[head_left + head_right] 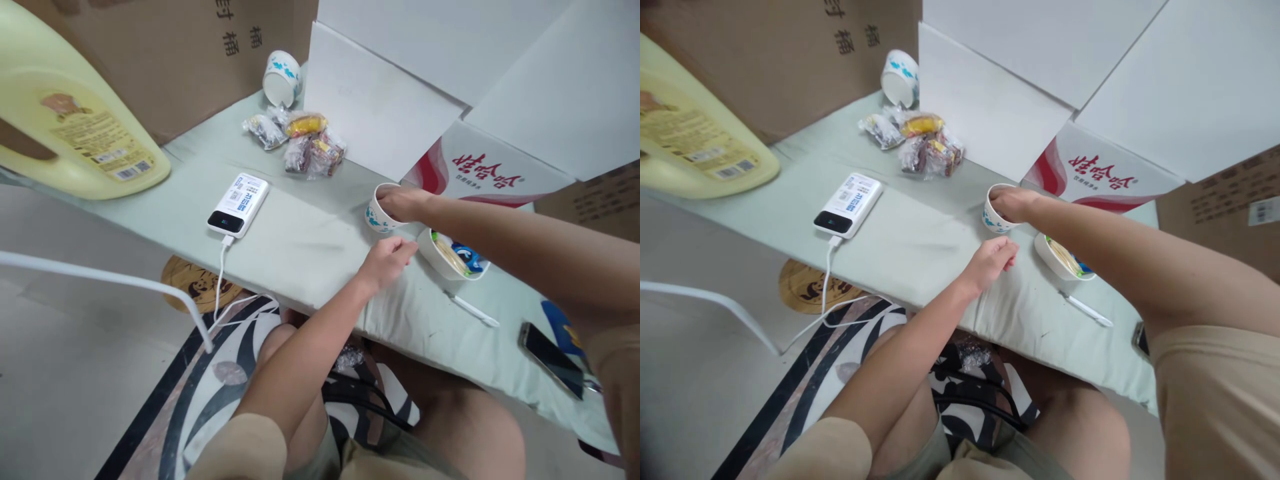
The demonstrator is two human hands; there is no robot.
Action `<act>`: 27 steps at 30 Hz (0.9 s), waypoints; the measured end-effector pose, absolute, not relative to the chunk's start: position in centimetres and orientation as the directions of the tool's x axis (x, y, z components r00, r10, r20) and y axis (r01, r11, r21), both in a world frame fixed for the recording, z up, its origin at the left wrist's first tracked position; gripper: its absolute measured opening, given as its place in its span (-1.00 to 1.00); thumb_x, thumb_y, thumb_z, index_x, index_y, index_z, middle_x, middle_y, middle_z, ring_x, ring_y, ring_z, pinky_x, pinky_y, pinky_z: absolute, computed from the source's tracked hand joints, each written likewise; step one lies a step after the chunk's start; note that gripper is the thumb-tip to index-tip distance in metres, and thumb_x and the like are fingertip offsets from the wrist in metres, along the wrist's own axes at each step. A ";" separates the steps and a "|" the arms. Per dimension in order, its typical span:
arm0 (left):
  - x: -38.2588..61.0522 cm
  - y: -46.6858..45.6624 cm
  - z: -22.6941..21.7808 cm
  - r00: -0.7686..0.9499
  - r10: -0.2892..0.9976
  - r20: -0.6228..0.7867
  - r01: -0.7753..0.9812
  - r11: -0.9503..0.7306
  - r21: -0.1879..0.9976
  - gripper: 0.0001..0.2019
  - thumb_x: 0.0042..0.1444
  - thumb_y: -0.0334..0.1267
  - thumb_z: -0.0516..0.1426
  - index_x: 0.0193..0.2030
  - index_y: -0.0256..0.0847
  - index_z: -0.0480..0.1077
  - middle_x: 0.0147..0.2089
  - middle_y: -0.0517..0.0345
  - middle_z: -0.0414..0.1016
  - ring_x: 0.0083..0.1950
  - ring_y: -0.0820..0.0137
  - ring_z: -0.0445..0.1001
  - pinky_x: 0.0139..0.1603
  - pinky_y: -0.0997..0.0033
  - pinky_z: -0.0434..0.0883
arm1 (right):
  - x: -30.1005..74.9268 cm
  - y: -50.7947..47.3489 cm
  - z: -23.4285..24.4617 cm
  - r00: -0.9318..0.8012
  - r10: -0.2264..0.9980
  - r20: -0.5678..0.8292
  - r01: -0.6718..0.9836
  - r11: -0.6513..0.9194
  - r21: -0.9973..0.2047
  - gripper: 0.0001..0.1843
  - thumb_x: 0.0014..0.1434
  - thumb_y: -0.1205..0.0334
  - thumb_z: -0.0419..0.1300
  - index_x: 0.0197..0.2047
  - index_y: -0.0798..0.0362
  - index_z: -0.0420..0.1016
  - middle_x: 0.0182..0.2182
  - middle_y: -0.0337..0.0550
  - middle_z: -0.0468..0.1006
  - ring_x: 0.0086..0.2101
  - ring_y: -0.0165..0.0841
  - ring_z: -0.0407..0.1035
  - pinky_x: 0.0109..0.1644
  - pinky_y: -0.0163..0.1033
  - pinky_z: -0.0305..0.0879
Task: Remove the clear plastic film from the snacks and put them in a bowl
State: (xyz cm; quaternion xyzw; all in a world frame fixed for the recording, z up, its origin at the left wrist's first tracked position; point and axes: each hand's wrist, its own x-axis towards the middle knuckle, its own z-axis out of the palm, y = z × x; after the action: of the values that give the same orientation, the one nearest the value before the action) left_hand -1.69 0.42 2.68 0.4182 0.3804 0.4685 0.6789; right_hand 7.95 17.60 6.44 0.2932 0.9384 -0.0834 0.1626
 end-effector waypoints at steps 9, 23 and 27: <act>-2.1 -0.1 2.7 0.186 0.973 -0.137 -0.177 0.170 0.969 -0.76 0.10 -0.14 0.10 -0.52 -0.16 0.22 -0.52 0.30 0.27 -0.40 0.46 0.23 -0.32 0.40 0.16 | 7.1 15.6 8.3 -0.608 0.658 -0.444 0.693 0.713 0.109 -0.62 -0.05 0.49 0.17 -0.13 0.06 0.54 -0.13 0.03 0.61 -0.21 -0.16 0.52 -0.20 -0.18 0.38; -2.8 -0.1 3.4 0.195 0.959 -0.206 -0.008 0.212 0.977 -0.77 0.05 -0.16 0.13 -0.53 -0.13 0.20 -0.52 0.28 0.25 -0.39 0.39 0.21 -0.31 0.35 0.13 | 2.6 14.8 14.7 -0.590 0.677 -0.441 0.608 0.731 0.309 -0.65 0.11 0.36 0.13 -0.13 -0.16 0.62 -0.19 -0.10 0.63 -0.23 -0.16 0.47 -0.17 -0.09 0.32; -2.4 0.0 3.1 0.205 0.954 -0.218 0.025 0.217 0.976 -0.75 0.05 -0.19 0.13 -0.56 -0.12 0.17 -0.54 0.25 0.26 -0.39 0.35 0.24 -0.32 0.33 0.16 | -2.9 16.4 11.8 -0.849 0.514 -0.124 0.464 0.836 0.294 -0.68 0.20 0.26 0.14 -0.03 -0.10 0.63 0.30 -0.08 0.37 0.23 0.03 0.24 0.17 0.09 0.23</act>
State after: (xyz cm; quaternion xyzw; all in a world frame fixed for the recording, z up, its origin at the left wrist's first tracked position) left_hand -2.43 0.03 3.09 0.4918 0.4978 0.3868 0.6006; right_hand -2.92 16.35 11.80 0.2566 0.9529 0.1277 0.0993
